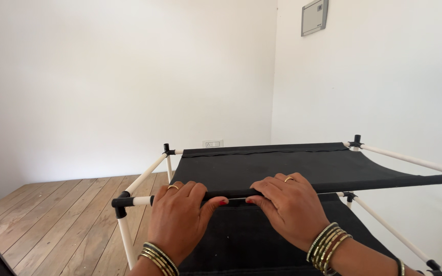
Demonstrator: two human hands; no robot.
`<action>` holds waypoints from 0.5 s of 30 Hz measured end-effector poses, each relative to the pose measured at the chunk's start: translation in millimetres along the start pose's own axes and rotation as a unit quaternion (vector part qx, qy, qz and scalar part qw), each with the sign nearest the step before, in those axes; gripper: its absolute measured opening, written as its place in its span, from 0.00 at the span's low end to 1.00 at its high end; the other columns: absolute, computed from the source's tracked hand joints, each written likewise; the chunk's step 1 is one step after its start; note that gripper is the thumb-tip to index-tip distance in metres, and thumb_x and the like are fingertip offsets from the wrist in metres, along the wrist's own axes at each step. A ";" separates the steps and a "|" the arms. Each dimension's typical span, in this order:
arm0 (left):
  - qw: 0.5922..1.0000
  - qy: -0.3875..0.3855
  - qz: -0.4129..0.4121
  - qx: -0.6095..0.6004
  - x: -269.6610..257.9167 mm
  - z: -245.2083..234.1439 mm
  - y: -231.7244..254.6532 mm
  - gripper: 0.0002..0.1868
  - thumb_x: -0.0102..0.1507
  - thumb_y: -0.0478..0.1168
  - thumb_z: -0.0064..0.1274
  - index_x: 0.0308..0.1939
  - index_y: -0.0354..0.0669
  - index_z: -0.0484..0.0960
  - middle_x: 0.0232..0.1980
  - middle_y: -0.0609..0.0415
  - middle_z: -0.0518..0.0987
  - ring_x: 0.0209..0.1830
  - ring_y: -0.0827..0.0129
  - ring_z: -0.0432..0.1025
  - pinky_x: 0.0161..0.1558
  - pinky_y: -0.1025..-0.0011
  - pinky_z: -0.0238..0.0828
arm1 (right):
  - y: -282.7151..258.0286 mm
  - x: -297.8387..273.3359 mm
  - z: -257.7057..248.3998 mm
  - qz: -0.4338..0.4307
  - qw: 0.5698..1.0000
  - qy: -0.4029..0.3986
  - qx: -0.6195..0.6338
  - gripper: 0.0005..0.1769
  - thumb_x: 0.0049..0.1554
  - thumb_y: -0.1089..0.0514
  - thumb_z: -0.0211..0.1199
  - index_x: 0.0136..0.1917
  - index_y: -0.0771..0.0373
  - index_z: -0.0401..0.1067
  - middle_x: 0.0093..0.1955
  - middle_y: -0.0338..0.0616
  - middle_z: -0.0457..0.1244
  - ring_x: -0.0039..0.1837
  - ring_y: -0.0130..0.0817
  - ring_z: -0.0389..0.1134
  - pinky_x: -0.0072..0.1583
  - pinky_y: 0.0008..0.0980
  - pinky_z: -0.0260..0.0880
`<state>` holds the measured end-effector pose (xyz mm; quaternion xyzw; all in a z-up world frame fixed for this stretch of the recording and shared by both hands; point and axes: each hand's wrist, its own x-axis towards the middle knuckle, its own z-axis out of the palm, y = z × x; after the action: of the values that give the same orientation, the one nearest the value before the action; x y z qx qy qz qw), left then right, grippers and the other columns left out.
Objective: The person assembles a three-tier fabric shelving unit by connecting white PVC pipes with black elbow joints and securing black fabric shelves to the frame. They attach the top shelf, then connect lower vertical and horizontal supports, and finally adjust the fabric on each tier.
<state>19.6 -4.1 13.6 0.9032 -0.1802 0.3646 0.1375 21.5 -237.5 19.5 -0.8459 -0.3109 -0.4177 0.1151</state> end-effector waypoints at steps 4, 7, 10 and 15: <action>1.000 0.006 0.003 0.001 0.4 4.0 -2.6 0.24 0.62 0.64 0.48 0.26 0.49 0.74 0.23 0.58 0.72 0.23 0.65 0.68 0.42 0.62 0.64 | -0.6 -0.3 2.8 0.011 1.000 0.002 -0.001 0.13 0.56 0.48 0.63 0.46 0.58 0.77 0.34 0.33 0.68 0.35 0.31 0.64 0.46 0.37 0.61; 1.000 0.012 0.002 0.004 -0.5 4.3 -3.4 0.25 0.62 0.64 0.49 0.26 0.48 0.73 0.25 0.58 0.72 0.23 0.64 0.68 0.40 0.61 0.64 | -0.3 -0.3 4.0 0.022 1.000 -0.003 -0.010 0.14 0.55 0.47 0.63 0.46 0.58 0.78 0.34 0.34 0.68 0.34 0.31 0.64 0.46 0.37 0.61; 1.000 0.015 0.014 -0.014 -0.3 2.7 -3.5 0.25 0.63 0.64 0.49 0.26 0.47 0.74 0.25 0.58 0.73 0.23 0.63 0.69 0.41 0.61 0.64 | -2.2 -0.9 4.0 0.020 1.000 0.006 -0.012 0.14 0.55 0.46 0.63 0.46 0.58 0.78 0.36 0.33 0.70 0.36 0.30 0.65 0.47 0.36 0.62; 0.999 0.009 0.030 -0.043 -3.3 3.5 -8.3 0.24 0.63 0.62 0.48 0.35 0.44 0.79 0.33 0.55 0.79 0.34 0.61 0.73 0.47 0.60 0.65 | -6.8 -1.8 3.0 0.054 0.998 -0.021 -0.020 0.17 0.55 0.44 0.62 0.50 0.56 0.79 0.40 0.33 0.73 0.38 0.30 0.69 0.52 0.38 0.63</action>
<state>23.0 2.8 7.8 0.8873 -0.2212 0.3686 0.1669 18.4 -231.6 15.8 -0.8725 -0.2584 -0.3987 0.1140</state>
